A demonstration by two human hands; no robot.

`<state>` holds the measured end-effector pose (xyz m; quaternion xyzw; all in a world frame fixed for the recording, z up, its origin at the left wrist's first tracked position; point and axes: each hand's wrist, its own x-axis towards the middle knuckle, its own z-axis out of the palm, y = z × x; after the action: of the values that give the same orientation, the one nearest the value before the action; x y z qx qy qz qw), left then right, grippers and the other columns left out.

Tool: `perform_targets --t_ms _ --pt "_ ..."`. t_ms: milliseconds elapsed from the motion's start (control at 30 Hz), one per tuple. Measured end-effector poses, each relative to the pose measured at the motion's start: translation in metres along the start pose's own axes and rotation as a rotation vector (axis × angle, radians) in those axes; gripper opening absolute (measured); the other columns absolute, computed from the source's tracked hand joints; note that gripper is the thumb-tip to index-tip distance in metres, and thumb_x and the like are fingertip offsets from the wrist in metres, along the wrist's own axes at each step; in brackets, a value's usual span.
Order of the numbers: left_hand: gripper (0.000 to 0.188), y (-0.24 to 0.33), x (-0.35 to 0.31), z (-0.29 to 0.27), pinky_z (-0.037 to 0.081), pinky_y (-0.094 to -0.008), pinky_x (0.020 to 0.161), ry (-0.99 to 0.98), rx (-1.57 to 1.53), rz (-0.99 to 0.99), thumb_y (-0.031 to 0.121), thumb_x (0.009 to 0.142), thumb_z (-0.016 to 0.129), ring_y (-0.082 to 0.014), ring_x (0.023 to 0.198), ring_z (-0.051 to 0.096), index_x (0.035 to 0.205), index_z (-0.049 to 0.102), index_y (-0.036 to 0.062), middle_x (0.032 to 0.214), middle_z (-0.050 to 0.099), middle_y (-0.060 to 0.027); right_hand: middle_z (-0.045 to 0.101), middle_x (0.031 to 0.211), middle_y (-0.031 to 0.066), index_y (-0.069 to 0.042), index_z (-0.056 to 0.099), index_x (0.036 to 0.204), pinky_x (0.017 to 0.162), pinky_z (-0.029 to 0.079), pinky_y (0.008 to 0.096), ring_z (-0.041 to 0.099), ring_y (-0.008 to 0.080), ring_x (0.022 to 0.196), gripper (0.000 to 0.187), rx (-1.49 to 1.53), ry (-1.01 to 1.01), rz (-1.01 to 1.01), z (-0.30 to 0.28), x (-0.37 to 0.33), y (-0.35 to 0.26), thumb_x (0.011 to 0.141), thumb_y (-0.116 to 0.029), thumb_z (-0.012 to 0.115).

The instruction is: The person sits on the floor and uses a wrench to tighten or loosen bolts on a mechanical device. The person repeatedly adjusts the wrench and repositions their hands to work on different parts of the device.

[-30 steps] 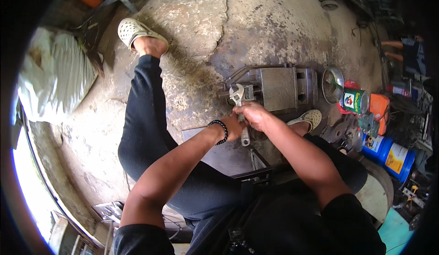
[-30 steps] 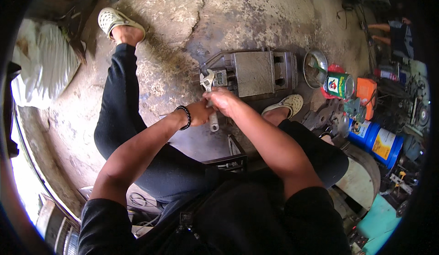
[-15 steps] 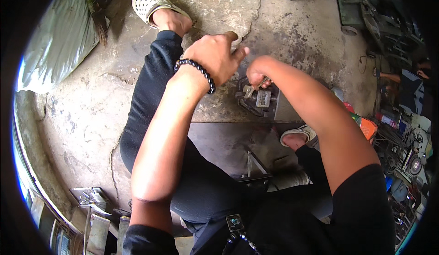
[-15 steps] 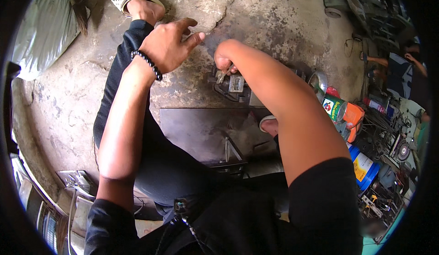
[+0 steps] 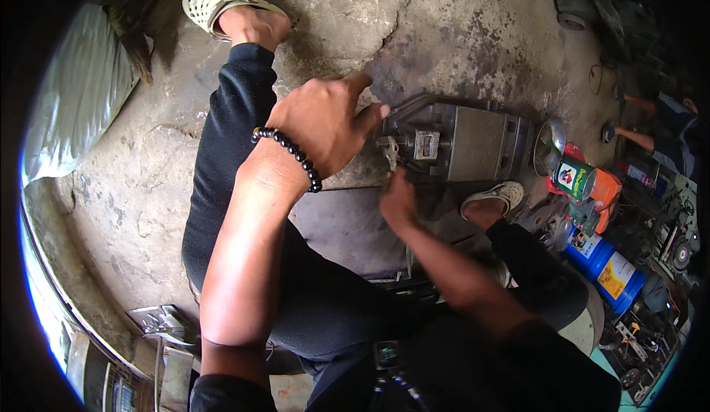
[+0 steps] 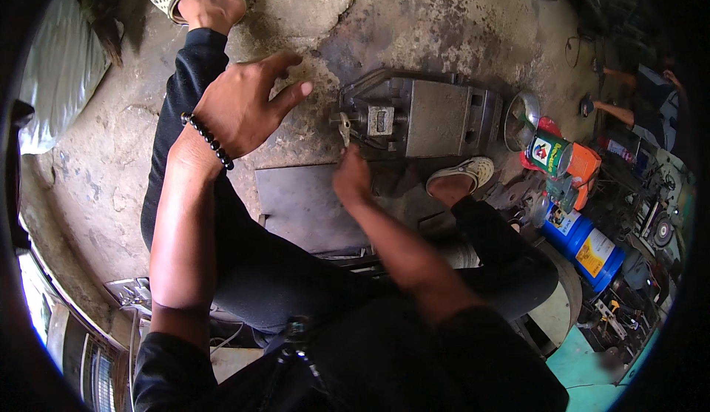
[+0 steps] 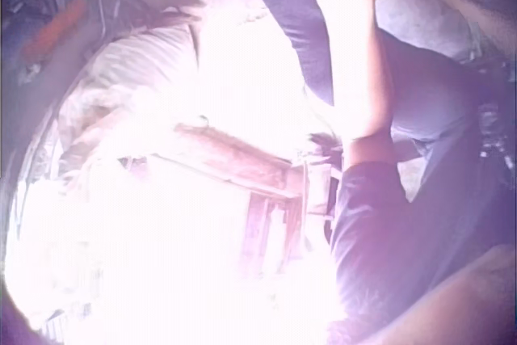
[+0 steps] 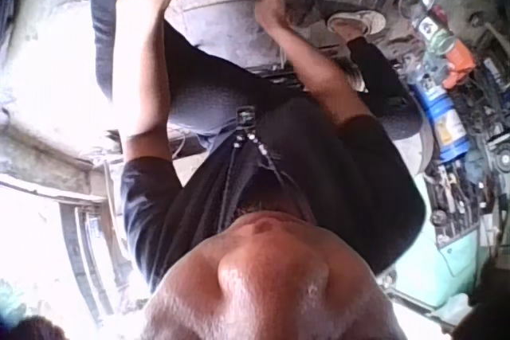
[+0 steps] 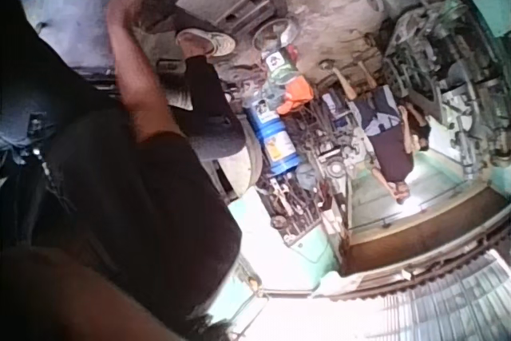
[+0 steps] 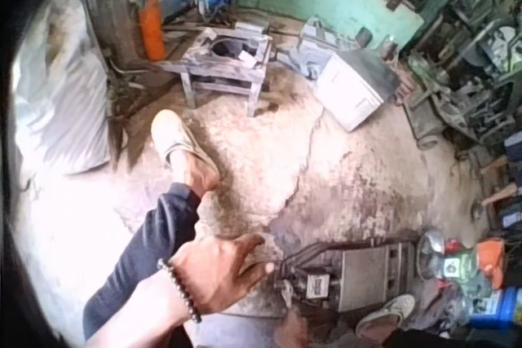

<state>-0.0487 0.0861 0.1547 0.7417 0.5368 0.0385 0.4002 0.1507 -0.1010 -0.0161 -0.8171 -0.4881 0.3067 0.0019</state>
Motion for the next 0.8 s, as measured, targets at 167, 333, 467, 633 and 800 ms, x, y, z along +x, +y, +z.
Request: perform_targets --t_ms 167,333,467,633,800 --pt "0.043 0.008 0.0 0.007 0.052 -0.0446 0.08 -0.103 0.081 0.019 0.035 0.092 0.06 -0.0391 0.092 0.065 0.12 0.058 0.0018 0.099 0.067 -0.0238 0.064 0.083 0.0275 -0.001 0.055 0.1 0.072 0.049 0.0562 0.062 0.0479 0.081 0.021 0.026 0.205 0.272 0.076 0.017 -0.01 0.095 -0.02 0.049" --pt "0.043 0.02 0.004 0.005 0.052 -0.0452 0.078 -0.088 -0.03 0.121 0.033 0.092 0.06 -0.0411 0.09 0.065 0.12 0.057 0.0015 0.098 0.066 -0.0252 0.063 0.084 0.0255 0.002 0.059 0.092 0.074 0.048 0.0532 0.06 0.0453 0.079 0.023 -0.032 0.183 0.117 0.057 0.012 0.007 0.093 -0.021 0.055" --pt "0.043 0.02 0.002 0.006 0.053 -0.0458 0.078 -0.102 0.045 0.088 0.035 0.093 0.059 -0.0409 0.09 0.065 0.121 0.057 0.0032 0.095 0.066 -0.0248 0.061 0.086 0.0282 0.001 0.058 0.096 0.073 0.047 0.0539 0.06 0.0458 0.082 0.02 -0.031 -0.12 -0.017 0.018 -0.025 0.021 0.094 -0.018 0.054" --pt "0.044 0.021 -0.005 -0.003 0.052 -0.0459 0.081 -0.115 0.082 0.03 0.038 0.093 0.057 -0.0396 0.092 0.065 0.122 0.058 0.005 0.094 0.067 -0.0241 0.062 0.082 0.0278 -0.003 0.058 0.103 0.071 0.047 0.0561 0.061 0.0471 0.08 0.02 -0.052 -0.284 -0.27 -0.061 -0.041 0.016 0.096 -0.021 0.05" --pt "0.04 0.003 -0.003 -0.001 0.052 -0.0452 0.082 0.034 0.021 0.078 0.036 0.094 0.055 -0.039 0.092 0.066 0.112 0.063 0.001 0.097 0.067 -0.0245 0.065 0.09 0.0245 -0.009 0.062 0.107 0.077 0.048 0.0532 0.063 0.044 0.089 0.023 -0.384 -0.522 -0.275 -0.159 0.039 -0.048 0.097 -0.026 0.05"
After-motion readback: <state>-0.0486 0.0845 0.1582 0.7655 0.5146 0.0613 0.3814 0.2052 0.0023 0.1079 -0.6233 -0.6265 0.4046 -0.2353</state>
